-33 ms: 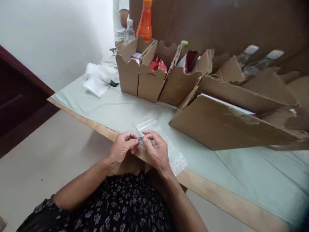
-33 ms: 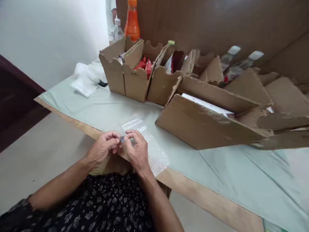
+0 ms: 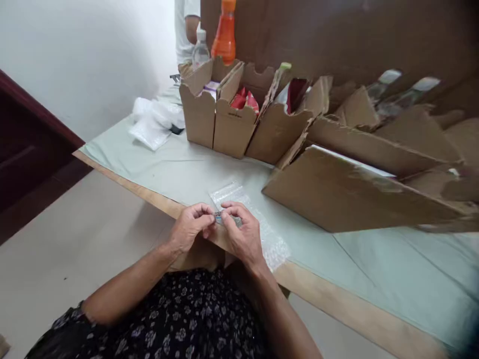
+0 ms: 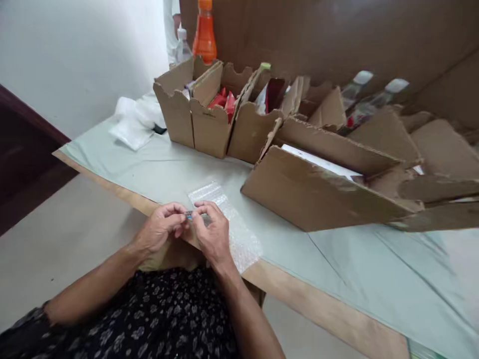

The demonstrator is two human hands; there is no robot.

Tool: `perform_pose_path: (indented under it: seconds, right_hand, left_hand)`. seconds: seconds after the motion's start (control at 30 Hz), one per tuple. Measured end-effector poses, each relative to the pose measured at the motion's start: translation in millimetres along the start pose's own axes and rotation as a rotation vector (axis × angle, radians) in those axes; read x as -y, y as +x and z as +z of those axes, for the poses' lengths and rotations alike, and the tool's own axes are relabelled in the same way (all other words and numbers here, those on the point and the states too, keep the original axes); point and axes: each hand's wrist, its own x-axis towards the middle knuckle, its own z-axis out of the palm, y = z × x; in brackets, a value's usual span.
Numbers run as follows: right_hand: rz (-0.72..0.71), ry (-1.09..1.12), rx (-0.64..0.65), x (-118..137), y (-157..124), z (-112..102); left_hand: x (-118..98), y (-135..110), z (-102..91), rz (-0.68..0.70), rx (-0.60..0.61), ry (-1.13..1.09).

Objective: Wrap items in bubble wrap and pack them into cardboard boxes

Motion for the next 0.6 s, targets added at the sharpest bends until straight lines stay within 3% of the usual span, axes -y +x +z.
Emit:
perform_pose_path:
  seconds: [0.27,0.37,0.47,0.6]
  right_hand:
    - [0.036,0.027,0.011,-1.5,2.8,6.0]
    - [0.023,0.037,0.027,-2.7,5.0,9.7]
    - [0.005,0.026,0.045,-4.7,6.0,9.8]
    - [-0.02,-0.044,0.039,-12.2,5.8,6.8]
  left_hand:
    - [-3.2,1.9,-3.6,-0.036,-0.02,-0.032]
    - [-9.0,1.0,-19.1,-0.007,-0.096,0.029]
    - [-26.8,4.2,-60.8,0.047,-0.3,0.153]
    - [-75.4,14.6,-157.2,0.147,-0.614,0.269]
